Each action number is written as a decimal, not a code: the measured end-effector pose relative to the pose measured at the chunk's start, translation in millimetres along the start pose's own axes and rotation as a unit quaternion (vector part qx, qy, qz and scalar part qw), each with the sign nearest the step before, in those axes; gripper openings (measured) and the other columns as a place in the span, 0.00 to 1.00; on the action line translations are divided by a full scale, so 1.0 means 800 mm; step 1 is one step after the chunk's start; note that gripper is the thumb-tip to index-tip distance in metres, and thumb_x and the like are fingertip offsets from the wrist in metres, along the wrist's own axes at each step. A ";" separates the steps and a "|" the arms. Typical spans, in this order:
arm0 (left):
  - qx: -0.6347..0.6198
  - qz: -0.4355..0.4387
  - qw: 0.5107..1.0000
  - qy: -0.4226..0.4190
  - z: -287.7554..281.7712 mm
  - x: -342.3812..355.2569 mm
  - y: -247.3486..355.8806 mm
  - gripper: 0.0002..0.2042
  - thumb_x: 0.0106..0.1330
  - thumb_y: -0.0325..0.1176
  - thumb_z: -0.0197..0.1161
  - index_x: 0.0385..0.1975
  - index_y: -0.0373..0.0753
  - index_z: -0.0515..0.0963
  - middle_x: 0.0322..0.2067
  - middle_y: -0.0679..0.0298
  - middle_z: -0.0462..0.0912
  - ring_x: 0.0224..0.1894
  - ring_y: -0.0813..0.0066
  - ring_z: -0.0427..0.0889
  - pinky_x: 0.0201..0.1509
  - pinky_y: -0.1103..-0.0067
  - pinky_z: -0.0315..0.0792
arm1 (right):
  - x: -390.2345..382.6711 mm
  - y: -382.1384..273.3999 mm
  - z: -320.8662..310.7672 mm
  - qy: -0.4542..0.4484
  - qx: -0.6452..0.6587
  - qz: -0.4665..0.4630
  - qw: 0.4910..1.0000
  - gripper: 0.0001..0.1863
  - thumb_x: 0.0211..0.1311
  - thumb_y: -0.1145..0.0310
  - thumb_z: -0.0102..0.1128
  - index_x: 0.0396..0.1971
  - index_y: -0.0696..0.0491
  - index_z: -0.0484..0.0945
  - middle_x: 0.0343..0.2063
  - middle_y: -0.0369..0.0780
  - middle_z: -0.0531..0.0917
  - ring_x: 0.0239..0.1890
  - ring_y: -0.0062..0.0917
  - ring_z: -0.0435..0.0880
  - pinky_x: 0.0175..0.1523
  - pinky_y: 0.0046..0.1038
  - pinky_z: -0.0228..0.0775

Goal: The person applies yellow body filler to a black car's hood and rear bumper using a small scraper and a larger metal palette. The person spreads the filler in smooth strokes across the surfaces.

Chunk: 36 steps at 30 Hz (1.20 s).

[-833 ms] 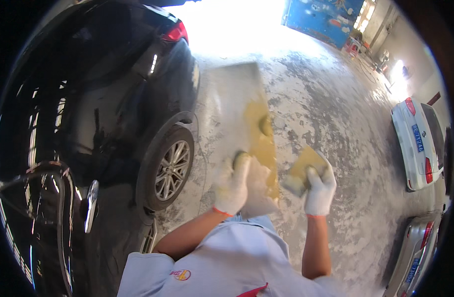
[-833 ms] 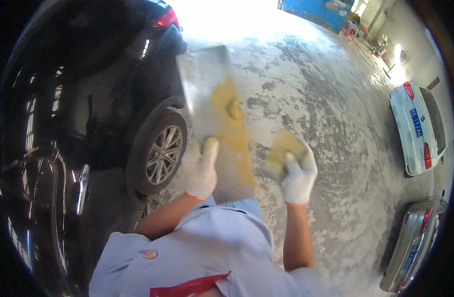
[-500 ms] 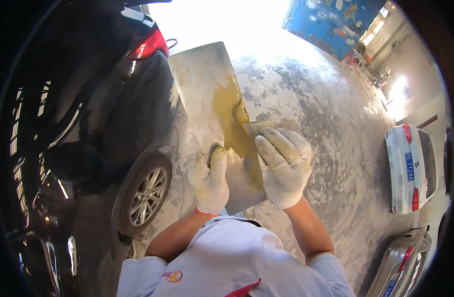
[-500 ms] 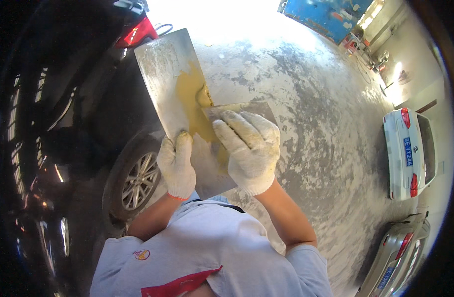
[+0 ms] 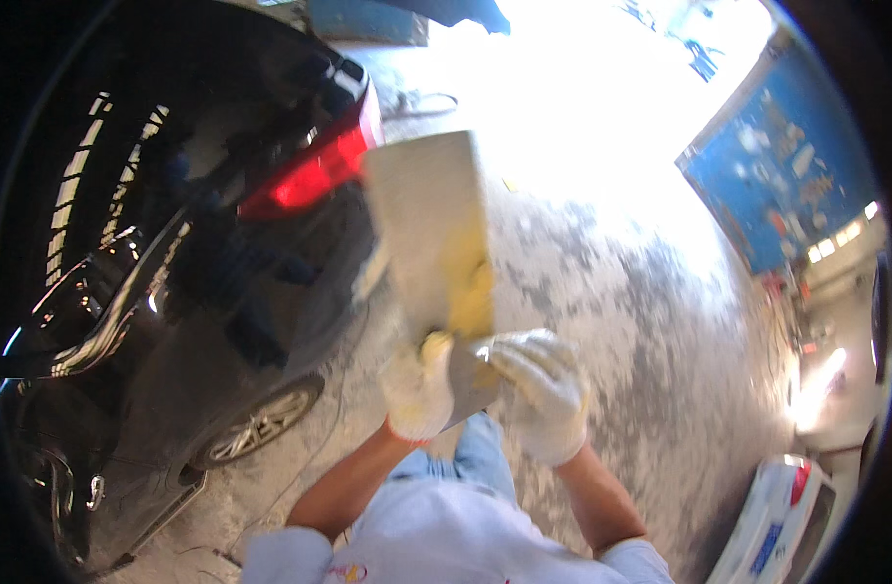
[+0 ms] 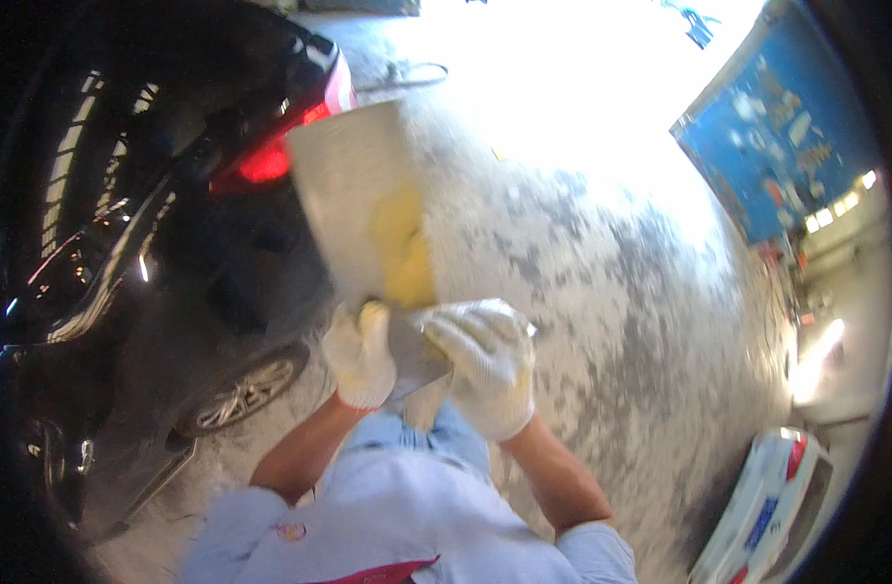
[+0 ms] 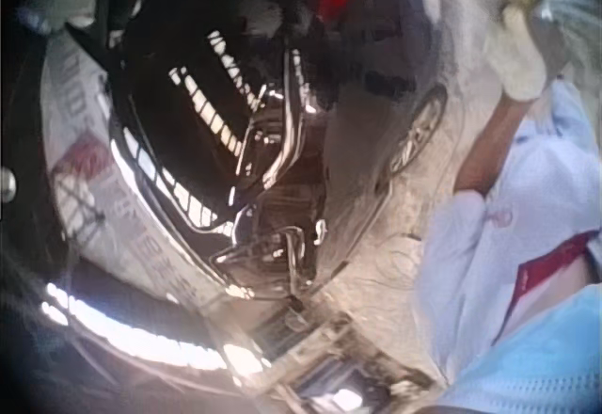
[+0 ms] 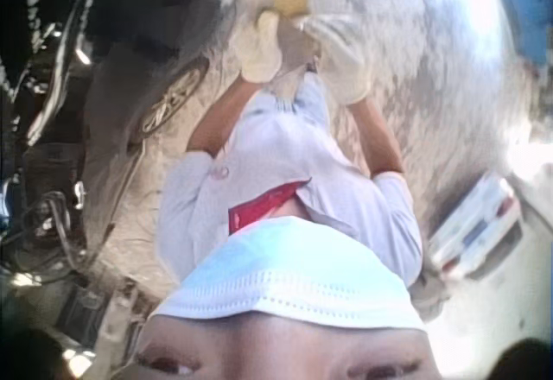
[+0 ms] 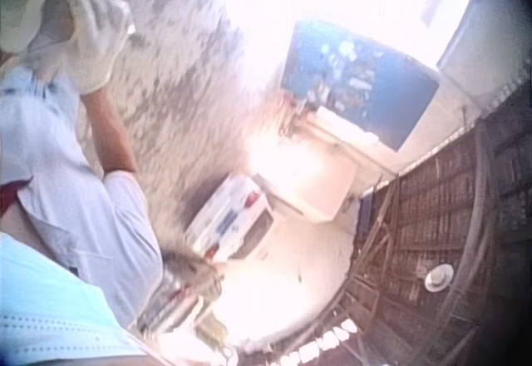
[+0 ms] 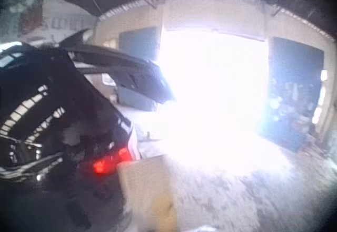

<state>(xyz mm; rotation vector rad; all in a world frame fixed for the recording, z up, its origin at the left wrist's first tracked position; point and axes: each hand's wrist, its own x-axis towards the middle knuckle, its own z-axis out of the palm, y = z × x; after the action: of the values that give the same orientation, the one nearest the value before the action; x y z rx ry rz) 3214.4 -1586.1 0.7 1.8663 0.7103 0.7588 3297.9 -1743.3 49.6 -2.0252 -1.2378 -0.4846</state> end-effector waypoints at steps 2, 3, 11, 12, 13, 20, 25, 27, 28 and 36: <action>-0.046 0.006 0.990 0.136 0.030 0.050 -0.028 0.20 0.80 0.45 0.56 0.44 0.29 0.82 0.35 0.49 0.87 0.38 0.57 0.85 0.45 0.62 0.77 | 0.027 0.061 0.031 0.024 0.095 0.031 0.995 0.19 0.56 0.78 0.70 0.50 0.55 0.89 0.47 0.42 0.92 0.46 0.37 0.89 0.52 0.38 0.80; 0.026 0.037 0.985 0.169 0.035 0.075 -0.037 0.19 0.80 0.42 0.55 0.43 0.27 0.81 0.39 0.50 0.87 0.42 0.61 0.85 0.46 0.64 0.76 | 0.043 0.095 0.041 0.049 0.149 0.061 0.986 0.17 0.60 0.78 0.70 0.51 0.55 0.89 0.47 0.42 0.91 0.45 0.36 0.89 0.51 0.38 0.81; -0.025 0.048 0.875 0.481 0.072 0.216 -0.259 0.23 0.84 0.46 0.60 0.53 0.24 0.80 0.45 0.61 0.84 0.45 0.74 0.76 0.52 0.75 0.74 | 0.086 0.399 0.311 0.009 0.608 0.558 0.565 0.14 0.74 0.70 0.64 0.55 0.58 0.80 0.38 0.35 0.84 0.34 0.24 0.85 0.39 0.28 0.80; 0.006 0.040 0.862 0.506 0.064 0.212 -0.298 0.23 0.84 0.46 0.59 0.53 0.25 0.81 0.45 0.60 0.84 0.45 0.74 0.76 0.53 0.75 0.74 | 0.072 0.409 0.357 -0.014 0.597 0.577 0.557 0.14 0.74 0.71 0.64 0.55 0.58 0.81 0.39 0.36 0.85 0.34 0.24 0.86 0.39 0.28 0.80; 0.039 0.093 0.854 0.510 0.062 0.208 -0.337 0.21 0.85 0.46 0.58 0.47 0.27 0.82 0.40 0.65 0.82 0.42 0.77 0.73 0.49 0.78 0.72 | 0.059 0.417 0.402 -0.037 0.627 0.557 0.543 0.14 0.73 0.72 0.64 0.55 0.58 0.81 0.41 0.36 0.86 0.34 0.24 0.86 0.38 0.28 0.80; 0.001 0.151 0.837 0.526 0.004 0.195 -0.555 0.20 0.86 0.46 0.57 0.35 0.35 0.77 0.32 0.75 0.70 0.37 0.84 0.64 0.43 0.82 0.64 | -0.036 0.385 0.685 -0.164 0.479 0.256 0.823 0.17 0.72 0.75 0.62 0.58 0.54 0.85 0.47 0.38 0.89 0.42 0.29 0.88 0.45 0.28 0.78; 0.055 0.253 0.813 0.522 -0.045 0.188 -0.615 0.20 0.86 0.45 0.55 0.34 0.36 0.75 0.31 0.76 0.69 0.37 0.84 0.64 0.43 0.82 0.63 | -0.046 0.355 0.780 0.041 0.195 -0.226 0.953 0.18 0.64 0.76 0.66 0.52 0.47 0.90 0.51 0.35 0.89 0.53 0.31 0.86 0.60 0.35 0.74; 0.022 0.276 0.799 0.533 -0.065 0.186 -0.624 0.21 0.87 0.45 0.55 0.35 0.33 0.78 0.31 0.76 0.72 0.37 0.85 0.66 0.43 0.83 0.65 | -0.048 0.332 0.801 0.102 0.169 -0.293 0.935 0.18 0.58 0.72 0.67 0.48 0.44 0.91 0.51 0.31 0.88 0.58 0.31 0.81 0.65 0.39 0.68; 0.022 0.289 0.792 0.538 -0.073 0.186 -0.629 0.21 0.87 0.45 0.54 0.36 0.32 0.78 0.31 0.75 0.73 0.37 0.86 0.66 0.43 0.83 0.65 | -0.049 0.320 0.813 0.132 0.156 -0.315 0.927 0.18 0.57 0.71 0.66 0.47 0.43 0.91 0.52 0.31 0.88 0.58 0.31 0.80 0.64 0.40 0.69; 0.022 0.335 0.772 0.540 -0.110 0.197 -0.654 0.22 0.86 0.43 0.55 0.29 0.33 0.74 0.27 0.75 0.69 0.33 0.84 0.63 0.38 0.79 0.62 | -0.063 0.264 0.859 0.183 0.108 -0.378 0.901 0.17 0.62 0.70 0.62 0.50 0.44 0.91 0.56 0.30 0.88 0.64 0.26 0.78 0.68 0.37 0.61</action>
<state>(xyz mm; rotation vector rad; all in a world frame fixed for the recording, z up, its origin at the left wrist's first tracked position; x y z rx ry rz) 3171.6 -1228.1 -419.4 1.5742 0.6998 2.3996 3430.2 -1335.1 -529.6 -1.1355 -1.7124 -0.9865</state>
